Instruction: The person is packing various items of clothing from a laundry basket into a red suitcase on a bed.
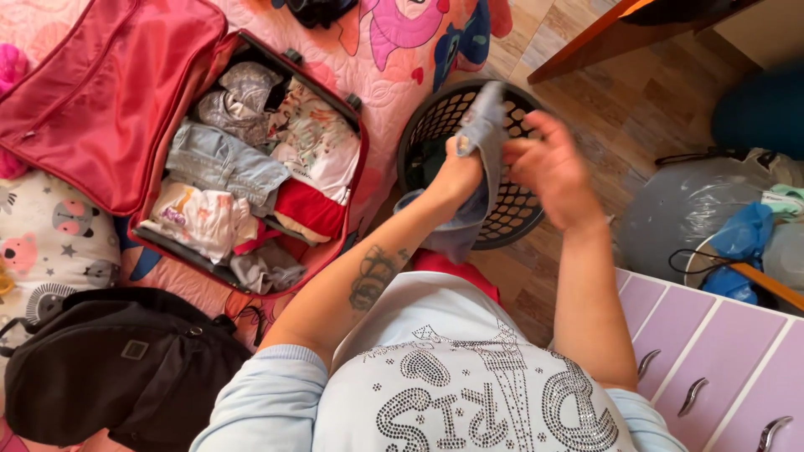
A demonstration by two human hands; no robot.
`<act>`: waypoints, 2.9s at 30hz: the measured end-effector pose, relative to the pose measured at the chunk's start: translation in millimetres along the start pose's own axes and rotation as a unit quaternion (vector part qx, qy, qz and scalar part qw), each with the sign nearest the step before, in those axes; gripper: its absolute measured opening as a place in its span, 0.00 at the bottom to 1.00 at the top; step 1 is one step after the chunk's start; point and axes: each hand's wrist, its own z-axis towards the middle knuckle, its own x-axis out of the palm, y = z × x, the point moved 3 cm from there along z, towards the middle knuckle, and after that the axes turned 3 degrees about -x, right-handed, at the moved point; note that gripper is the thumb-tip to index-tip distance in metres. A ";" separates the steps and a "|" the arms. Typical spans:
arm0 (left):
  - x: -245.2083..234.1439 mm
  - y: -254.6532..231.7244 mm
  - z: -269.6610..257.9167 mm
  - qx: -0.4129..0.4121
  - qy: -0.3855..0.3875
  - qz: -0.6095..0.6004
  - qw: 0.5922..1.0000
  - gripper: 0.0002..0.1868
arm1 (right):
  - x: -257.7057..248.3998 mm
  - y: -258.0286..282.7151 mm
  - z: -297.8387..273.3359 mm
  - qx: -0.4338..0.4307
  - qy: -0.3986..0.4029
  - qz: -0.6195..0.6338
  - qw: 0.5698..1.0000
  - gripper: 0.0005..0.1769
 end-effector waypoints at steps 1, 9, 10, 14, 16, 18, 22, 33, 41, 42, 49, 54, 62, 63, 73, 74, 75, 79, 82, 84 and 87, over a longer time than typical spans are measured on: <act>10.7 -23.9 -4.2 0.000 0.001 0.002 1.000 0.26 | 6.9 -7.4 -0.7 -0.002 -0.001 0.001 1.000 0.35; 5.0 -51.7 5.5 -0.095 -0.106 0.252 0.957 0.40 | -51.9 -98.9 1.6 0.116 -0.154 -0.253 0.948 0.28; -6.6 -50.7 7.5 -0.096 -0.109 0.254 0.956 0.40 | -64.0 -95.3 2.4 0.118 -0.152 -0.251 0.949 0.28; -32.6 -21.4 18.9 -0.248 0.042 0.223 0.942 0.36 | -102.9 -66.3 21.1 -0.074 -0.157 -0.195 0.965 0.17; -30.8 -23.0 11.6 -0.260 0.071 0.187 0.945 0.35 | -100.9 -53.6 25.5 -0.103 -0.173 -0.144 0.969 0.10; -7.2 -43.5 -4.3 -0.367 0.129 -0.112 0.914 0.33 | -87.3 -21.6 19.3 -0.172 -0.328 -0.526 0.766 0.24; 14.0 -70.2 -10.8 -0.361 0.119 -0.167 0.910 0.32 | -139.6 -83.9 25.7 -0.069 -0.288 -0.431 0.853 0.21; 32.9 -79.2 -5.2 -0.332 0.142 -0.127 0.924 0.27 | -91.4 -146.5 19.3 -0.102 -0.159 -0.332 0.924 0.24; -47.2 -157.8 13.7 -0.214 0.023 0.354 0.910 0.29 | -101.8 -80.7 16.1 0.108 -0.173 0.028 0.979 0.18; -57.5 -152.4 21.0 -0.100 -0.006 0.546 0.831 0.30 | -108.2 -82.2 13.6 0.165 -0.173 0.144 0.960 0.15; -8.1 -105.2 -4.7 0.272 -0.128 0.622 0.723 0.25 | -62.7 -28.1 10.1 0.113 -0.171 0.308 0.929 0.21; 20.1 -25.0 -2.9 0.180 0.178 0.432 0.866 0.19 | -95.9 -33.7 6.7 0.051 -0.088 0.381 0.919 0.19; 50.0 -17.9 -25.4 -0.062 0.350 0.502 0.788 0.46 | -116.2 1.0 -10.3 -0.057 -0.072 0.325 0.941 0.18; 50.6 -19.6 -32.9 -0.071 0.348 0.600 0.716 0.50 | -117.8 7.1 -13.0 -0.077 -0.081 0.304 0.946 0.19; 60.6 -46.2 7.6 -0.024 0.150 0.446 0.882 0.26 | -114.3 24.1 -21.9 -0.045 -0.226 0.072 0.970 0.27; 67.0 -53.9 12.7 0.064 0.173 0.360 0.915 0.22 | -127.1 5.9 -21.6 0.000 -0.243 0.000 0.970 0.27; 70.9 -61.8 16.6 0.150 0.194 0.268 0.932 0.20 | -139.4 -13.5 -20.9 0.047 -0.256 -0.071 0.963 0.29; 95.1 -86.2 21.8 0.030 0.167 0.221 0.960 0.18 | -110.0 -36.7 -19.0 0.063 -0.231 -0.182 0.954 0.32; 106.2 -74.0 30.2 0.036 0.180 0.170 0.968 0.22 | -73.5 -42.2 -15.7 -0.107 -0.109 -0.253 0.955 0.33; 116.1 -78.1 21.1 -0.060 0.189 0.227 0.954 0.30 | -47.6 -48.0 -13.3 -0.068 -0.015 -0.306 0.949 0.38; 106.4 -35.8 36.9 0.164 0.257 0.287 0.908 0.34 | -81.3 -119.2 -2.4 -0.098 -0.057 -0.390 0.914 0.27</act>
